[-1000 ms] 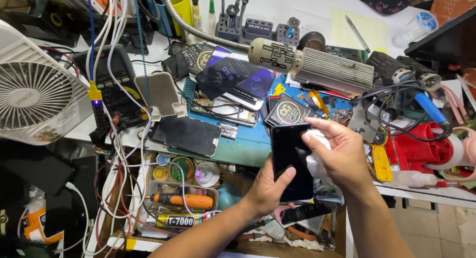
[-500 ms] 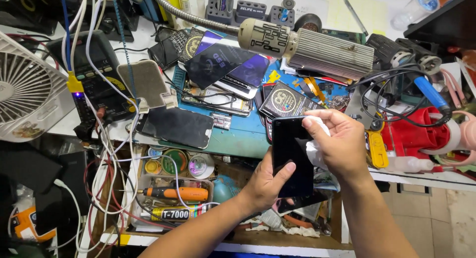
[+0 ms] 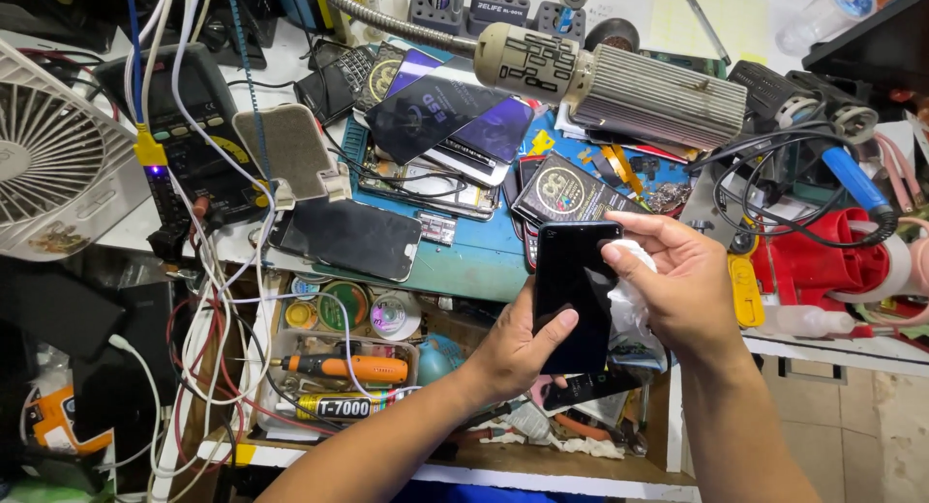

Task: A person is repairing a mobile phone at a workbench, involving disassembly of internal components and cleaning the screen with a cloth.

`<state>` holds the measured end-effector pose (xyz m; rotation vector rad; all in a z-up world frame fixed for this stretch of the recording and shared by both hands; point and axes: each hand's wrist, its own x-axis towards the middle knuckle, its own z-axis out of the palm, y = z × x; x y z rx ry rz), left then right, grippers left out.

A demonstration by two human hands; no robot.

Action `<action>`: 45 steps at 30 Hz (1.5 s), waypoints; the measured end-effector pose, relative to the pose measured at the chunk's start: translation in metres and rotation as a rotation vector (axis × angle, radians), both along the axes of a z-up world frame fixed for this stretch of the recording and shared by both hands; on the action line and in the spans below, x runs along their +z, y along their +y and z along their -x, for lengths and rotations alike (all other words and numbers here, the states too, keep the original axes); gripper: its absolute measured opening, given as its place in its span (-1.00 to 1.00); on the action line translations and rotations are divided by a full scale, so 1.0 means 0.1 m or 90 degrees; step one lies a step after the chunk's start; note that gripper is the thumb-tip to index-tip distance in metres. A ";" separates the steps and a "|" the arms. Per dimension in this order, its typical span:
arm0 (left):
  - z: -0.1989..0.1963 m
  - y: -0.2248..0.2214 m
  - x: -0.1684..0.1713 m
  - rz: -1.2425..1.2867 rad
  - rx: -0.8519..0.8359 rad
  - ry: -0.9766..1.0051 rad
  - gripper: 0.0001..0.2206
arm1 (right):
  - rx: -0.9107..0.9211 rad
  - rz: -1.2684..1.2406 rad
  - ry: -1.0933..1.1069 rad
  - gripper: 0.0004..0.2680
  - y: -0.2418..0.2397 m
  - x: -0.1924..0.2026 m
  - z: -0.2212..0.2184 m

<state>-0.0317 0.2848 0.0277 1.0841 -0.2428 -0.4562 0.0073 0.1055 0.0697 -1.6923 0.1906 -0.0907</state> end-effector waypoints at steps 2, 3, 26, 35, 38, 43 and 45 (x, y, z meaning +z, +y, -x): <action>-0.01 -0.01 -0.01 -0.001 -0.012 -0.005 -0.80 | -0.033 -0.002 -0.008 -0.81 -0.08 -0.10 -0.02; 0.00 -0.02 -0.06 0.000 -0.014 -0.007 -0.80 | -0.035 -0.001 -0.010 -0.81 -0.07 -0.10 -0.02; 0.00 -0.06 -0.10 -0.114 -0.183 0.022 -0.54 | 0.084 0.297 0.123 -0.89 0.00 0.27 -0.07; 0.00 -0.05 -0.15 -0.135 -0.170 -0.045 -0.62 | 0.073 0.281 0.093 -0.92 -0.05 0.15 -0.08; -0.01 -0.04 -0.14 -0.159 -0.161 -0.051 -0.56 | 0.115 0.213 0.140 -0.84 -0.09 0.19 -0.08; 0.01 -0.07 -0.19 -0.192 -0.137 -0.101 -0.59 | 0.078 0.204 0.130 -0.89 -0.07 0.11 -0.07; 0.00 -0.05 -0.12 -0.163 -0.159 -0.041 -0.64 | 0.084 0.228 0.098 -0.93 -0.11 0.10 -0.08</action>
